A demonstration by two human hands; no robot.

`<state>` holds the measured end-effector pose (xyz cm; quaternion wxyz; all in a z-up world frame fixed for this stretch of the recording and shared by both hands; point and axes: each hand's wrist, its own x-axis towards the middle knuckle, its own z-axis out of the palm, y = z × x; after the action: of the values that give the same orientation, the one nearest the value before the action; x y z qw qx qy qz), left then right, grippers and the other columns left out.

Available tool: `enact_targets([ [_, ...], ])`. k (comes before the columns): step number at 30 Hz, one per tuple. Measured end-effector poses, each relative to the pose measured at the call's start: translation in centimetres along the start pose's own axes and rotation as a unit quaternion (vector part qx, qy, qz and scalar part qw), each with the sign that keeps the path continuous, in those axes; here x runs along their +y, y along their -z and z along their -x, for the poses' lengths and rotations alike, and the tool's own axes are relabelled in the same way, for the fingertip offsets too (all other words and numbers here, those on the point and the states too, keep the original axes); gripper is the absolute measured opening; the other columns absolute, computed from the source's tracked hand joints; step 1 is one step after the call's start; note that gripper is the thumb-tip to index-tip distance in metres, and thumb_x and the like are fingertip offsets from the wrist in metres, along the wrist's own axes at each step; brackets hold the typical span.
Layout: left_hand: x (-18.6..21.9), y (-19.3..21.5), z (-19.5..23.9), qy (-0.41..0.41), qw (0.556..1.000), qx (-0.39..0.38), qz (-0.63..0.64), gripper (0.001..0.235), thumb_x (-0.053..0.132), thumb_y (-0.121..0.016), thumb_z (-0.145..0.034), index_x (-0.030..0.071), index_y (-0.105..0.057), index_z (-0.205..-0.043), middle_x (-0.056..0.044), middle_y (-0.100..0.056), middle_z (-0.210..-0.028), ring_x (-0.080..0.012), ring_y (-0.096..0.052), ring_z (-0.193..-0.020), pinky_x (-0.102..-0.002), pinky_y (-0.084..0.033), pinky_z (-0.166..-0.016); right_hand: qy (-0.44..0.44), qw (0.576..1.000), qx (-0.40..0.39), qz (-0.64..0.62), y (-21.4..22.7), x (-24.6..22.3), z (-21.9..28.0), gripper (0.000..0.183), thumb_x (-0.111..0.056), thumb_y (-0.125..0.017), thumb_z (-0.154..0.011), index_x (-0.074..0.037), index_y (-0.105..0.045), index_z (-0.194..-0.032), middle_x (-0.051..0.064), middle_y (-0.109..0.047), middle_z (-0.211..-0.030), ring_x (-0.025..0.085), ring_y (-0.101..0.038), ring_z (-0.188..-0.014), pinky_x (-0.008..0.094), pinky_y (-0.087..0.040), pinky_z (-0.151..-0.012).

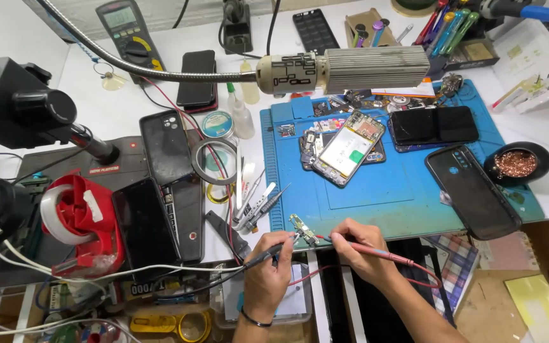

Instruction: The person uses multimeter probes to test a small green circuit board on a cluttered workbench. They then apply a liquid from a small bottle onto the board and use a toothbrush to scrub the components.

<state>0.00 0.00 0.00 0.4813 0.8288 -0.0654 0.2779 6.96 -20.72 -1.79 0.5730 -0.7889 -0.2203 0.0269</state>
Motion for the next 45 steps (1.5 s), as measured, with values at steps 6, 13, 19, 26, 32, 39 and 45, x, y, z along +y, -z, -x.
enact_targets([
  [6, -0.5, -0.5, 0.2, 0.013, 1.000, -0.008, 0.002, 0.013, 0.016, -0.057, -0.102, 0.003, -0.060, -0.102, -0.015, -0.074, -0.100, -0.0284, -0.078, -0.097, -0.035, -0.067, -0.087, -0.041, 0.999, 0.028, -0.020, 0.3, 1.2, -0.1, 0.025, -0.019, -0.065, -0.093, -0.010, -0.063, -0.071, -0.003, -0.058, -0.060, 0.009, -0.049, -0.054, 0.026, -0.040, -0.052],
  [13, -0.7, -0.6, 0.1, 0.013, 1.000, -0.005, -0.011, 0.016, 0.019, -0.057, -0.103, 0.003, -0.060, -0.102, -0.016, -0.075, -0.100, -0.0287, -0.079, -0.098, -0.036, -0.067, -0.085, -0.051, 0.999, 0.011, -0.007, 0.6, 0.6, -0.5, 0.025, -0.020, -0.066, -0.094, -0.010, -0.063, -0.071, -0.002, -0.061, -0.061, 0.008, -0.051, -0.054, 0.025, -0.040, -0.051],
  [19, -0.6, -0.8, 0.0, 0.020, 1.000, -0.007, -0.008, 0.015, 0.017, -0.057, -0.102, 0.003, -0.060, -0.101, -0.016, -0.074, -0.099, -0.0288, -0.079, -0.098, -0.035, -0.066, -0.084, -0.054, 0.998, 0.000, -0.012, 0.8, 0.5, -0.7, 0.025, -0.021, -0.065, -0.095, -0.011, -0.063, -0.072, -0.003, -0.060, -0.062, 0.008, -0.051, -0.055, 0.025, -0.041, -0.053],
  [26, -0.6, -0.8, 0.0, 0.019, 1.000, -0.007, -0.014, 0.015, 0.016, -0.057, -0.102, 0.002, -0.060, -0.101, -0.017, -0.075, -0.100, -0.0286, -0.079, -0.097, -0.035, -0.066, -0.085, -0.053, 0.998, -0.006, -0.017, 0.9, 0.7, -0.9, 0.025, -0.021, -0.065, -0.095, -0.011, -0.063, -0.072, -0.003, -0.061, -0.062, 0.009, -0.052, -0.055, 0.026, -0.042, -0.053],
  [32, -0.5, -0.8, 0.0, 0.023, 1.000, -0.007, -0.016, 0.014, 0.016, -0.058, -0.101, 0.003, -0.061, -0.101, -0.017, -0.075, -0.099, -0.0281, -0.079, -0.097, -0.034, -0.066, -0.085, -0.064, 0.998, -0.016, 0.003, 0.9, 0.4, -0.9, 0.025, -0.021, -0.066, -0.094, -0.012, -0.064, -0.071, -0.004, -0.064, -0.063, 0.009, -0.054, -0.055, 0.026, -0.043, -0.053],
  [39, -0.4, -0.7, -0.2, 0.018, 1.000, -0.006, -0.017, 0.012, 0.014, -0.058, -0.101, 0.002, -0.061, -0.100, -0.017, -0.075, -0.100, -0.0284, -0.079, -0.096, -0.035, -0.065, -0.085, -0.074, 0.996, -0.018, 0.046, 0.7, 0.1, -0.9, 0.027, -0.027, -0.065, -0.093, -0.015, -0.067, -0.070, -0.006, -0.066, -0.063, 0.008, -0.057, -0.055, 0.026, -0.043, -0.054],
  [45, -0.5, -0.8, 0.0, 0.032, 0.999, -0.008, -0.019, 0.014, 0.017, -0.058, -0.101, 0.003, -0.062, -0.101, -0.016, -0.076, -0.101, -0.0279, -0.079, -0.096, -0.035, -0.066, -0.085, -0.065, 0.996, -0.024, 0.050, 0.6, -0.1, -0.9, 0.027, -0.027, -0.065, -0.094, -0.015, -0.067, -0.070, -0.007, -0.065, -0.061, 0.008, -0.056, -0.053, 0.026, -0.042, -0.051],
])
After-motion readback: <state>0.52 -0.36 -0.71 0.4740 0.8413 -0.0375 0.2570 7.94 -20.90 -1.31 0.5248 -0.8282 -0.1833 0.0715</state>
